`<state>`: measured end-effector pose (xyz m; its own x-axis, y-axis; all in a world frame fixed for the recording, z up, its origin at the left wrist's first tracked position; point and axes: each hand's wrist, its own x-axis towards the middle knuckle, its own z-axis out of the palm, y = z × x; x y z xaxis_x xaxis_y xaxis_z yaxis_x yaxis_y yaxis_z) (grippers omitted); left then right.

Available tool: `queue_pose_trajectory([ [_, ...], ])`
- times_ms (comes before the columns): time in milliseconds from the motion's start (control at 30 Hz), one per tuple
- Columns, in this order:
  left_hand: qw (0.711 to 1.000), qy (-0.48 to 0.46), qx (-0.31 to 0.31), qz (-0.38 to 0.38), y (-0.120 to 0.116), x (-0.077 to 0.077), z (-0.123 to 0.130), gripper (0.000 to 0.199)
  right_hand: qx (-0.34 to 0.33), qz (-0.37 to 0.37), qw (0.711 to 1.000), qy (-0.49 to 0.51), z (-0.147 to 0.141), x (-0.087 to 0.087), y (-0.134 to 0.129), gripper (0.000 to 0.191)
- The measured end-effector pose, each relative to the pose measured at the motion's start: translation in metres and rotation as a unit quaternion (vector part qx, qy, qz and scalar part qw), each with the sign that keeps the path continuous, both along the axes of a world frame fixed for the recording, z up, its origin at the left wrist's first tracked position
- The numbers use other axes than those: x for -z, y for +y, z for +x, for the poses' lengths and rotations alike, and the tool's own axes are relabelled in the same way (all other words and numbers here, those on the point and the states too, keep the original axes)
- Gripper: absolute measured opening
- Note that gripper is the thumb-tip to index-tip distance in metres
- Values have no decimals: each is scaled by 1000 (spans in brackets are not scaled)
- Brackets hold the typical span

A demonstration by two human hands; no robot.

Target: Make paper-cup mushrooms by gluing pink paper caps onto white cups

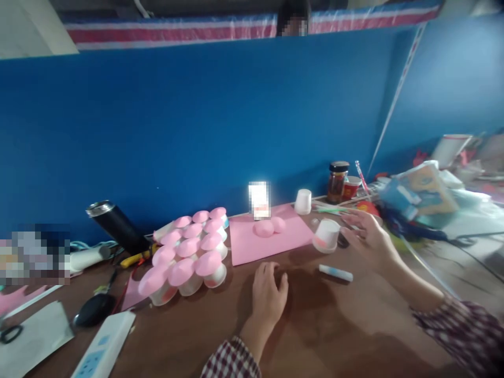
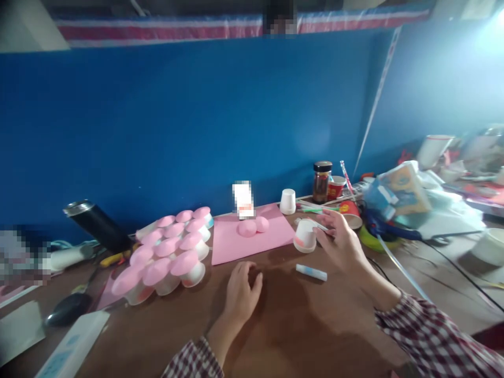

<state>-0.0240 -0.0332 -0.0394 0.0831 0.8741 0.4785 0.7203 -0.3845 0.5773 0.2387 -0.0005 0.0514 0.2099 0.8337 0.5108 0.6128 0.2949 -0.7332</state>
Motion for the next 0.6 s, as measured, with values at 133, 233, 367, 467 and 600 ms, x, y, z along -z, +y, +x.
queue_pose_trajectory([
  [133, 1000, -16, 1, -25, 0, -1, -1, 15, 20, -26, 999, -28, 11, 27, 7, 61],
  [233, 999, -23, 4, -32, 0, -1, -1, 15, 20, -39, 998, -53, 8, 40, 14, 59],
  [367, 999, -30, 12, -31, 1, 1, -2, 16, 26, -47, 995, -79, -4, 41, 20, 56],
  [467, 999, -34, 16, -29, 2, 2, -3, 17, 16, -50, 995, -80, -8, 38, 23, 54],
  [600, 999, -29, 11, -32, 1, 0, -2, 17, 21, -48, 996, -68, -5, 39, 31, 56],
])
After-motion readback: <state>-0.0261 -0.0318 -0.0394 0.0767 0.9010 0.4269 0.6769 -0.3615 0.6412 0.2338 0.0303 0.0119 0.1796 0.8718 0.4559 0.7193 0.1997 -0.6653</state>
